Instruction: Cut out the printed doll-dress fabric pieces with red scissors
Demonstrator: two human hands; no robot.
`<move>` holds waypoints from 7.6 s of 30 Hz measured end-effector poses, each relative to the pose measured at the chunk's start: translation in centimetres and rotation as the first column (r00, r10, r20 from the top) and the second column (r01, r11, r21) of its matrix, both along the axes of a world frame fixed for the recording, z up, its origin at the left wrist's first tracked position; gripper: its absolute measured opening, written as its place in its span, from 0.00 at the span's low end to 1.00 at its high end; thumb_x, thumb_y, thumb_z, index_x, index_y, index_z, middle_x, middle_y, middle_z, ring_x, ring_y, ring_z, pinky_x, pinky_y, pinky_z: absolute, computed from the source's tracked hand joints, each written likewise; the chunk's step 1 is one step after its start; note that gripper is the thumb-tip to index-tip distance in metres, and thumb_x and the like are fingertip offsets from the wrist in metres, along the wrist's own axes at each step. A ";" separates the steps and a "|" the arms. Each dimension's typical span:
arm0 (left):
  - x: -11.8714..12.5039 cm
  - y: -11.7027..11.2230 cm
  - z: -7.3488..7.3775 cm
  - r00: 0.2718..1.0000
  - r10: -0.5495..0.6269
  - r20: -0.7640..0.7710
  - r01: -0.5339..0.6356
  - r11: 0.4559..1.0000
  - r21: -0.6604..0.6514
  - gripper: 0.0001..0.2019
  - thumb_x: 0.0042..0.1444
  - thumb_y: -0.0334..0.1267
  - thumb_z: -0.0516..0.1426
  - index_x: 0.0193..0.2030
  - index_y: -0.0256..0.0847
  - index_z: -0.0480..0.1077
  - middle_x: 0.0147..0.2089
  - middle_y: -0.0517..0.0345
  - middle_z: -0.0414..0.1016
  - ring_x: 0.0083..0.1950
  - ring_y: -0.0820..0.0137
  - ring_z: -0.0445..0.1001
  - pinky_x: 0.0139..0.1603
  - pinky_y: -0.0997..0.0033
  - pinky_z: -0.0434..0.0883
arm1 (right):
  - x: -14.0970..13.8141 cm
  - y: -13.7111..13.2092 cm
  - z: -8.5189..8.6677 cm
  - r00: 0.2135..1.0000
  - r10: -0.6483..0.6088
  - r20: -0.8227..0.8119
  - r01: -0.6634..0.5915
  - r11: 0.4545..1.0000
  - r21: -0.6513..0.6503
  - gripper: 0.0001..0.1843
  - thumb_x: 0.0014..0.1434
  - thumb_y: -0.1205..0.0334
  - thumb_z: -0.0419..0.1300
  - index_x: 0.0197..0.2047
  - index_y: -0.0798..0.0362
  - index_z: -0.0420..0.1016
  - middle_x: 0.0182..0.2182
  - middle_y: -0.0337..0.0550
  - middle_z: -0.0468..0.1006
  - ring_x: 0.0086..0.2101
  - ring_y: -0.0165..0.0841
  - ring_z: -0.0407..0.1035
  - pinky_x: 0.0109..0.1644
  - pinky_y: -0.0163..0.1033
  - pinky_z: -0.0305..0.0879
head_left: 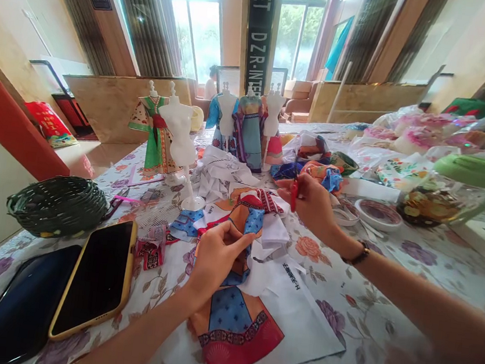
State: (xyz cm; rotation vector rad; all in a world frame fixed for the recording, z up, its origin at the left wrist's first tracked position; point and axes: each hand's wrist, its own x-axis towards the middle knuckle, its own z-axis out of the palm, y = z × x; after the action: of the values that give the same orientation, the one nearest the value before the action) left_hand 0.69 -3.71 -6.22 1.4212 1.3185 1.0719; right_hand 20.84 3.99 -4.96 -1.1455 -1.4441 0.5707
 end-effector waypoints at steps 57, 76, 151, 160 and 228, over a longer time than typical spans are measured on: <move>0.2 -0.5 2.0 0.969 -0.134 0.207 0.166 0.975 -0.148 0.21 0.43 0.34 0.68 0.48 0.43 0.80 0.28 0.60 0.75 0.24 0.75 0.71 0.21 0.78 0.72 | -1.7 -6.1 -3.5 0.824 0.322 -0.467 -0.465 0.854 -0.233 0.17 0.49 0.54 0.70 0.32 0.50 0.66 0.29 0.34 0.68 0.29 0.29 0.61 0.33 0.36 0.59; 0.4 -0.7 1.2 0.947 -0.254 0.198 0.288 0.943 -0.167 0.50 0.44 0.28 0.64 0.73 0.52 0.48 0.21 0.68 0.66 0.19 0.75 0.66 0.16 0.79 0.71 | -4.0 -0.2 1.2 0.821 0.397 -0.410 -0.443 0.896 -0.020 0.18 0.40 0.64 0.67 0.28 0.50 0.59 0.26 0.31 0.62 0.27 0.27 0.56 0.32 0.36 0.56; -0.5 -1.1 2.6 0.957 0.007 0.291 0.060 0.973 -0.223 0.40 0.41 0.25 0.67 0.64 0.47 0.67 0.33 0.56 0.80 0.25 0.70 0.74 0.21 0.71 0.74 | -3.2 -8.2 -2.3 0.905 0.354 -0.238 -0.409 0.877 -0.253 0.16 0.54 0.54 0.67 0.30 0.50 0.62 0.25 0.33 0.67 0.24 0.27 0.59 0.27 0.34 0.58; -0.1 -1.7 3.0 0.957 0.021 0.290 0.044 0.975 -0.217 0.43 0.43 0.29 0.69 0.67 0.50 0.61 0.31 0.56 0.80 0.24 0.71 0.72 0.22 0.71 0.74 | -2.9 -8.3 -2.8 0.916 0.316 -0.247 -0.376 0.892 -0.252 0.14 0.55 0.55 0.67 0.31 0.51 0.65 0.24 0.32 0.64 0.23 0.25 0.57 0.27 0.33 0.55; -0.2 -1.9 3.8 0.884 0.119 0.452 -0.083 0.992 -0.100 0.40 0.42 0.26 0.67 0.64 0.51 0.67 0.28 0.62 0.77 0.24 0.73 0.73 0.23 0.76 0.75 | -0.9 -10.1 -4.0 0.493 0.714 -0.498 -0.865 0.341 -0.367 0.26 0.68 0.42 0.48 0.25 0.52 0.54 0.23 0.33 0.58 0.21 0.23 0.50 0.23 0.33 0.46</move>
State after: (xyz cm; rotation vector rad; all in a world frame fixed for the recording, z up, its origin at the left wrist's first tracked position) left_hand 0.49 -5.64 -2.44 0.9659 1.0804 1.3146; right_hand 19.90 -6.09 -8.97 -0.6373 -1.5910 1.9431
